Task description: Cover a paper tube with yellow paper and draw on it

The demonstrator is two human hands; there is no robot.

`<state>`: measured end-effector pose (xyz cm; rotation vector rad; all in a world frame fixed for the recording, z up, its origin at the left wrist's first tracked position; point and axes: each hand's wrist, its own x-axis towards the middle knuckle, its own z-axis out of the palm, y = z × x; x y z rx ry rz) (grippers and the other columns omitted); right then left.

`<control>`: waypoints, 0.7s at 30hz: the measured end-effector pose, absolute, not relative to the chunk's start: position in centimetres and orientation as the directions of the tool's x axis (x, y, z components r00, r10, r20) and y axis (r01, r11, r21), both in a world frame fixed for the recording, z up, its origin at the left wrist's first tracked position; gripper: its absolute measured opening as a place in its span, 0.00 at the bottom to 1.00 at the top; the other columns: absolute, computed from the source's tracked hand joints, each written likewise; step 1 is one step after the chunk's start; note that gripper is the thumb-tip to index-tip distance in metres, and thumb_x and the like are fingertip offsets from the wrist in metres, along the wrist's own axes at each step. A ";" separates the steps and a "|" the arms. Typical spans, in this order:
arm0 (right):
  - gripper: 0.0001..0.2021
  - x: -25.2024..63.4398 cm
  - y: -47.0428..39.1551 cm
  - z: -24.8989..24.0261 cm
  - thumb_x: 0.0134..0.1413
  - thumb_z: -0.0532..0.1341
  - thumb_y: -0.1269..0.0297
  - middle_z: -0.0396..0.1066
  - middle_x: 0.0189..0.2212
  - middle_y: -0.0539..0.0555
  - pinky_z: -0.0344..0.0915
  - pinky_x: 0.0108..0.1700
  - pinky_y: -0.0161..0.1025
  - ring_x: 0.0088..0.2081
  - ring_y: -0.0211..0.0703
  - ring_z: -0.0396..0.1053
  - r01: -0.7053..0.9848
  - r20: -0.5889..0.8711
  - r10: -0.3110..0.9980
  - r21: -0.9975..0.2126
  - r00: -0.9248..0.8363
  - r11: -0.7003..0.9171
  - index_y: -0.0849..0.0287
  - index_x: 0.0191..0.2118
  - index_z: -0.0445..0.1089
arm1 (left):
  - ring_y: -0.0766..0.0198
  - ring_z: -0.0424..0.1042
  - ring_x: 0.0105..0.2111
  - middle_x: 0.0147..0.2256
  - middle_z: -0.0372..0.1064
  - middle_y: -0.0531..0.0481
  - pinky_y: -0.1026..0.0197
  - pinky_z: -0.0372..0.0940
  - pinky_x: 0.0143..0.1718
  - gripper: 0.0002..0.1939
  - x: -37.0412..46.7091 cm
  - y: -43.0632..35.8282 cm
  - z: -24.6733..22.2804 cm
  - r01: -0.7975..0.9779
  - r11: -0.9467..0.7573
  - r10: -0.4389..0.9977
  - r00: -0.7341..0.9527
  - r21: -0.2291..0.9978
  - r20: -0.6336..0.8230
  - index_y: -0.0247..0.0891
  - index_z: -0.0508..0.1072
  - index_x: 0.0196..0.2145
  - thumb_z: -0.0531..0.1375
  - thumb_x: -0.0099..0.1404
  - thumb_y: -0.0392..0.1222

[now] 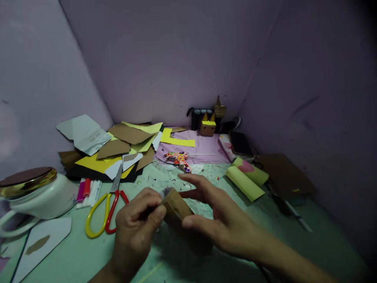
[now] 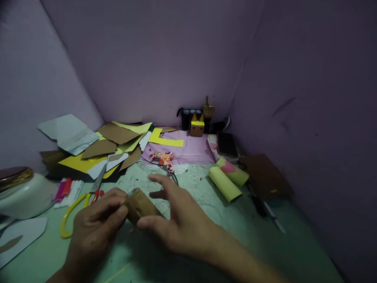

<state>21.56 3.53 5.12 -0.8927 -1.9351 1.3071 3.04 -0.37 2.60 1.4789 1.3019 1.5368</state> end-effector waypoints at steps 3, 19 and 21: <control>0.35 22.6 3.8 2.9 0.44 0.67 0.52 0.59 0.60 0.63 0.65 0.51 0.51 0.53 0.54 0.67 0.116 0.029 0.910 -0.990 -0.413 0.084 0.55 0.57 0.55 | 0.73 0.56 0.15 0.18 0.60 0.57 0.69 0.52 0.14 0.10 2.6 1.0 1.9 -0.246 -0.081 0.910 -0.415 0.966 -0.029 0.35 0.73 0.19 0.69 0.45 0.42; 0.18 23.0 3.1 -0.5 0.42 0.65 0.48 0.56 0.14 0.42 0.49 0.12 0.28 0.11 0.27 0.50 -0.095 -0.182 0.960 -0.974 -0.212 -0.206 0.62 0.26 0.72 | 0.72 0.62 0.18 0.16 0.65 0.56 0.71 0.59 0.20 0.17 4.1 0.5 -0.9 -0.312 0.128 0.958 -0.206 0.941 -0.198 0.36 0.76 0.28 0.73 0.44 0.48; 0.19 23.3 3.1 -0.8 0.41 0.66 0.47 0.58 0.15 0.43 0.49 0.12 0.28 0.10 0.27 0.52 -0.122 -0.177 0.958 -0.970 -0.225 -0.208 0.62 0.24 0.71 | 0.74 0.56 0.15 0.15 0.62 0.57 0.72 0.53 0.15 0.18 4.1 0.4 -0.9 -0.219 0.179 0.976 -0.083 0.959 -0.201 0.35 0.76 0.30 0.72 0.46 0.50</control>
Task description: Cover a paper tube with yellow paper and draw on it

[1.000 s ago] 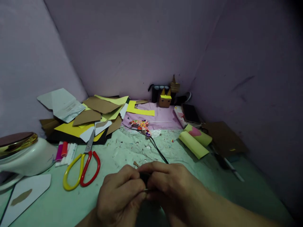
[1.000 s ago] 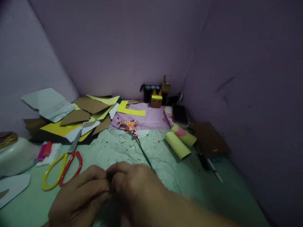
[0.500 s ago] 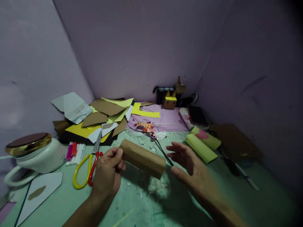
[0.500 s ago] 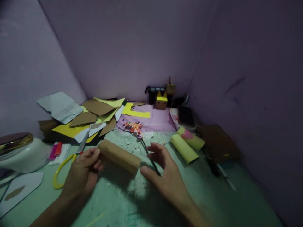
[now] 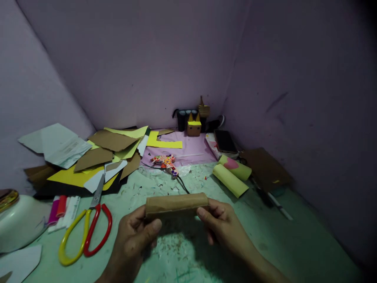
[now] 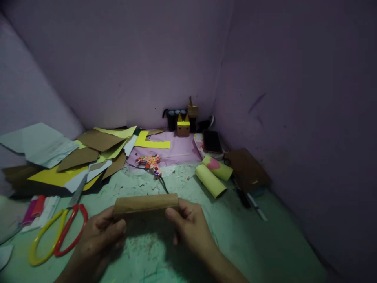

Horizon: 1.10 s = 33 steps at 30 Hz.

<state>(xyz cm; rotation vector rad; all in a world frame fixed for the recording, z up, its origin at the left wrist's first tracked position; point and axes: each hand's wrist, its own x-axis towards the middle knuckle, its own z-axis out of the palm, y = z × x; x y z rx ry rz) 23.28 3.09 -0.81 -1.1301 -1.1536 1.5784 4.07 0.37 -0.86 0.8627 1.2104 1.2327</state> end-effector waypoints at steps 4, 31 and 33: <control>0.20 23.4 2.7 -1.6 0.42 0.66 0.46 0.63 0.15 0.45 0.52 0.13 0.27 0.10 0.29 0.58 -0.172 -0.156 0.953 -0.964 -0.259 -0.205 0.62 0.26 0.72 | 0.77 0.45 0.12 0.12 0.49 0.62 0.72 0.45 0.12 0.19 4.5 0.4 -0.7 -0.222 0.270 0.960 -0.013 0.937 -0.280 0.34 0.76 0.24 0.72 0.44 0.53; 0.19 23.7 3.8 -2.5 0.43 0.68 0.53 0.78 0.32 0.59 0.62 0.15 0.27 0.14 0.31 0.69 -0.466 -0.216 0.964 -0.845 -0.157 -0.265 0.66 0.35 0.77 | 0.78 0.38 0.09 0.08 0.42 0.68 0.74 0.42 0.09 0.26 3.4 2.8 -0.7 -0.289 0.422 0.870 -0.137 0.859 -0.473 0.40 0.63 0.23 0.70 0.42 0.60; 0.18 23.5 3.7 -2.6 0.41 0.68 0.54 0.77 0.28 0.56 0.63 0.16 0.29 0.15 0.33 0.69 -0.388 -0.207 0.971 -0.890 -0.120 -0.238 0.65 0.35 0.76 | 0.78 0.39 0.09 0.08 0.43 0.68 0.74 0.42 0.09 0.26 3.4 2.7 -0.7 -0.293 0.420 0.874 -0.123 0.859 -0.470 0.40 0.64 0.23 0.70 0.41 0.60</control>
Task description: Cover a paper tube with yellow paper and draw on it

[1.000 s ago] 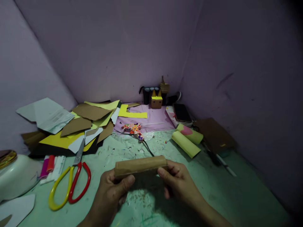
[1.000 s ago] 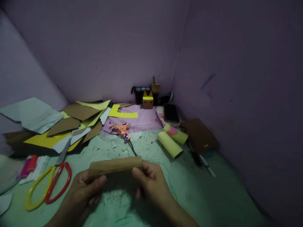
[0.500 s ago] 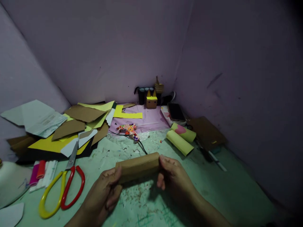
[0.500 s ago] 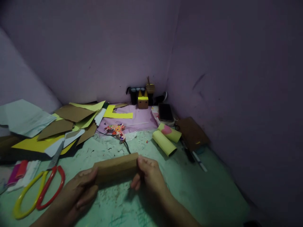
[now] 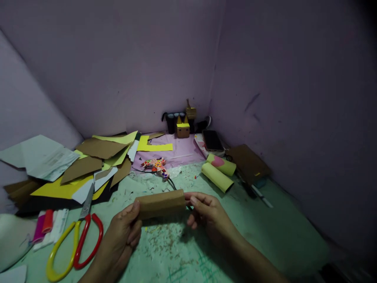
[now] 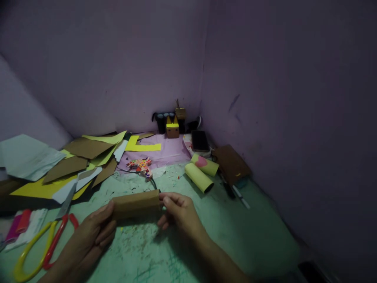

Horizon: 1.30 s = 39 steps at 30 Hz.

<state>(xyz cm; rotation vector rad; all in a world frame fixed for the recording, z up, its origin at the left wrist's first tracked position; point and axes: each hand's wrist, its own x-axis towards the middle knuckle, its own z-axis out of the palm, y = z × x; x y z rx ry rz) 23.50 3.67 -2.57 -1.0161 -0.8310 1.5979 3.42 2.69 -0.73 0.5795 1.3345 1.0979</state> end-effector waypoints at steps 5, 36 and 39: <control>0.10 23.4 3.5 -2.3 0.37 0.69 0.62 0.72 0.18 0.48 0.63 0.19 0.32 0.16 0.35 0.67 -0.252 -0.108 0.994 -0.962 0.007 -0.103 0.61 0.29 0.76 | 0.75 0.46 0.10 0.10 0.53 0.63 0.72 0.44 0.11 0.22 3.1 2.4 -1.3 -0.109 0.351 0.912 -0.184 0.930 -0.366 0.38 0.67 0.29 0.68 0.47 0.57; 0.26 17.3 4.2 -0.2 0.33 0.71 0.60 0.76 0.42 0.59 0.67 0.48 0.49 0.44 0.55 0.73 -0.029 0.245 0.941 -0.969 -0.234 0.245 0.59 0.44 0.70 | 0.56 0.69 0.37 0.36 0.68 0.50 0.57 0.66 0.41 0.20 4.6 2.0 -4.5 0.056 -0.157 0.978 0.146 0.986 0.147 0.39 0.67 0.48 0.61 0.57 0.38; 0.22 17.0 4.1 -0.1 0.34 0.71 0.62 0.76 0.39 0.57 0.68 0.45 0.46 0.40 0.52 0.73 -0.028 0.233 0.948 -0.972 -0.216 0.232 0.59 0.41 0.71 | 0.57 0.69 0.36 0.33 0.67 0.51 0.58 0.66 0.40 0.18 4.6 2.0 -4.8 0.007 -0.127 0.982 0.141 0.992 0.125 0.39 0.68 0.46 0.60 0.56 0.35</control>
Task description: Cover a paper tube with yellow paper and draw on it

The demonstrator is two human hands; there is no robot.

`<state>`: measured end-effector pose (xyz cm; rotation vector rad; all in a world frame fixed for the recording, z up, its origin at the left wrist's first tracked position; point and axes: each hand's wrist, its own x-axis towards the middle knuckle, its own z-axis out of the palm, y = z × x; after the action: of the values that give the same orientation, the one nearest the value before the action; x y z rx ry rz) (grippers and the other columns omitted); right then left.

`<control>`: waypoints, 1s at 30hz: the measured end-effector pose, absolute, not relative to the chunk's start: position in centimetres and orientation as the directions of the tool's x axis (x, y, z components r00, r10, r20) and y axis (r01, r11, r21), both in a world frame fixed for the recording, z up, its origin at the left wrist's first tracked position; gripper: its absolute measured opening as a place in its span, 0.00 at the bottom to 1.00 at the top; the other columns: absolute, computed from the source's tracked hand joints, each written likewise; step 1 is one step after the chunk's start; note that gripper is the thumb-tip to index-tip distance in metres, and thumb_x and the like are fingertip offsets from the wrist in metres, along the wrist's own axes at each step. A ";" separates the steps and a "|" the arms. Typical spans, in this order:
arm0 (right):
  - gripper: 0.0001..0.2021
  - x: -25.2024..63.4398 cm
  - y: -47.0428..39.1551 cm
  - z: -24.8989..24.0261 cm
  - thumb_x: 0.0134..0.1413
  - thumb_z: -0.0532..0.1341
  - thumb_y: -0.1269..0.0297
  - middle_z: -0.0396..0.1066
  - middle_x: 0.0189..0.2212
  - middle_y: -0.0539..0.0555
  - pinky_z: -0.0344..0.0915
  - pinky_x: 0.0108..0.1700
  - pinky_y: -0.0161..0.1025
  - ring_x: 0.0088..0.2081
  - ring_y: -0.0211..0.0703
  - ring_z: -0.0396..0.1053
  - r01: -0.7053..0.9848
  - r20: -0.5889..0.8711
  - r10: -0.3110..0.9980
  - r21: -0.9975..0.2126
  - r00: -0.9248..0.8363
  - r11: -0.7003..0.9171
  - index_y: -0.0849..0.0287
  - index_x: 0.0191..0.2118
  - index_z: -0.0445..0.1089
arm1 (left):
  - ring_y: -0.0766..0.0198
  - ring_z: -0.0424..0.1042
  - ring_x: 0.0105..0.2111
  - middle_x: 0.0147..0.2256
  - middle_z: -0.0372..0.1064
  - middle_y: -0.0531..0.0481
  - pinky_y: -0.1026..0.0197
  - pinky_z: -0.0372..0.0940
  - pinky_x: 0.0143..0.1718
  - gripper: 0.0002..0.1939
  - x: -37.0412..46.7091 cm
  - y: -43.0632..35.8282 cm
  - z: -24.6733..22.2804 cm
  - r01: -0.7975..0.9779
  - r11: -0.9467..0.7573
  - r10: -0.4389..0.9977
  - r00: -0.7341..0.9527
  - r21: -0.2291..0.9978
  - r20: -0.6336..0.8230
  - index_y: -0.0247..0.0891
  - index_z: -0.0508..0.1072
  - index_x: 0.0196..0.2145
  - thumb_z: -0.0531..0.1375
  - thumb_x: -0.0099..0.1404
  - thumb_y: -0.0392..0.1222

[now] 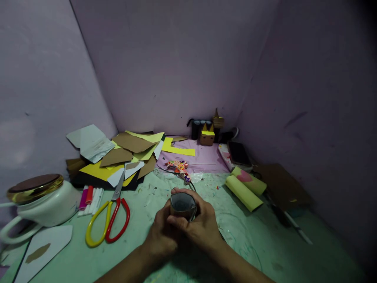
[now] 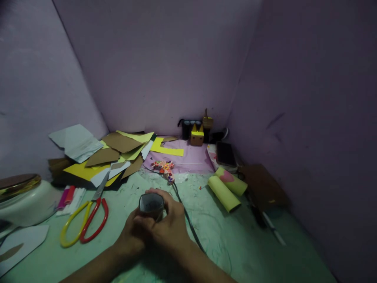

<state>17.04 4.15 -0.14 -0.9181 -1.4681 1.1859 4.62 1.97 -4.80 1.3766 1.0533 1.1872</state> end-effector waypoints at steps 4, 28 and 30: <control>0.28 16.9 4.0 -0.3 0.29 0.73 0.62 0.75 0.37 0.54 0.68 0.43 0.45 0.39 0.51 0.72 -0.016 0.200 0.950 -0.979 -0.242 0.202 0.56 0.43 0.69 | 0.53 0.68 0.38 0.35 0.69 0.49 0.57 0.66 0.41 0.21 4.2 1.9 -5.0 -0.016 -0.127 0.978 0.163 0.992 0.128 0.38 0.68 0.44 0.63 0.50 0.38; 0.25 20.5 4.5 -1.3 0.46 0.69 0.54 0.70 0.47 0.57 0.67 0.46 0.45 0.47 0.48 0.68 -0.215 0.105 0.907 -0.977 -0.407 0.017 0.51 0.50 0.65 | 0.52 0.70 0.42 0.43 0.72 0.43 0.54 0.63 0.44 0.26 3.7 0.9 -0.7 0.128 -0.036 0.974 0.228 0.991 0.006 0.38 0.63 0.49 0.62 0.58 0.54; 0.26 20.5 4.8 -1.4 0.46 0.69 0.55 0.70 0.47 0.56 0.68 0.45 0.45 0.46 0.48 0.70 -0.205 0.080 0.906 -0.979 -0.415 -0.007 0.50 0.51 0.64 | 0.56 0.71 0.38 0.41 0.71 0.44 0.56 0.65 0.40 0.28 3.6 1.1 -0.9 0.054 0.049 0.973 0.225 0.997 -0.060 0.37 0.64 0.49 0.64 0.56 0.54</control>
<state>20.49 4.76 -1.41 -0.7896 -1.3732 1.5776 3.61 1.05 -0.90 1.3030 1.0993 0.9770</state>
